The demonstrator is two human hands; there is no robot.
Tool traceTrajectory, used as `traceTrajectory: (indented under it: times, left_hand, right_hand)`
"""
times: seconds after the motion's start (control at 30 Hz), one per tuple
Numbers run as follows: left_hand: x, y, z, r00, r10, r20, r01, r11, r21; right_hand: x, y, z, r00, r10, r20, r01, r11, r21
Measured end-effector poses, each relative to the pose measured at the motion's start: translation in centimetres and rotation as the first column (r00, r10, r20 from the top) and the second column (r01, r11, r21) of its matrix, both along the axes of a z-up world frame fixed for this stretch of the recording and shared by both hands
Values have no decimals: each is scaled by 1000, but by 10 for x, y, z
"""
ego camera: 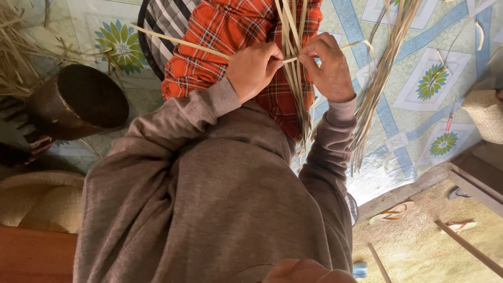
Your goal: The person weaves thin strips of dried plant material by hand, shifting and tying them together to form a patterned craft item.
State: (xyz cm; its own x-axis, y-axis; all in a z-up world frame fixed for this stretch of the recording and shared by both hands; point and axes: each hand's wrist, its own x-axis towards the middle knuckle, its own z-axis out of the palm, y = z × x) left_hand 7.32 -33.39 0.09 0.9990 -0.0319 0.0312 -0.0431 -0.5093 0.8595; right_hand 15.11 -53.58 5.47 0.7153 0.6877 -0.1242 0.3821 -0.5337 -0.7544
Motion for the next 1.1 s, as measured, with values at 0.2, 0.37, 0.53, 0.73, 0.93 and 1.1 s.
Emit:
traceTrajectory:
  times: [0.2,0.37,0.53,0.73,0.93,1.1]
  left_hand:
    - [2,-6,-4,998,52,-17,-53,996,-66]
    - [0,-10,-19,995,30,-93,-26,999,39]
    - [-2,-10,-27,995,13,-96,-3,995,101]
    - [-1,-11,-25,995,14,-99,-3,994,108]
    - [7,-11,-22,996,75,-44,-73,995,62]
    - [17,-12,-29,998,64,0,-64,997,40]
  right_hand:
    - [3,0,-2,1000,-4,-2,4,1000,-11]
    - [0,8,3,1000,-5,-29,6,999,32]
    - [-1,8,1,1000,3,2,-3,1000,31]
    - [-1,12,3,999,20,47,-22,999,31]
    - [-2,11,1,999,10,36,-12,997,78]
    - [0,12,-7,997,-10,79,3,997,83]
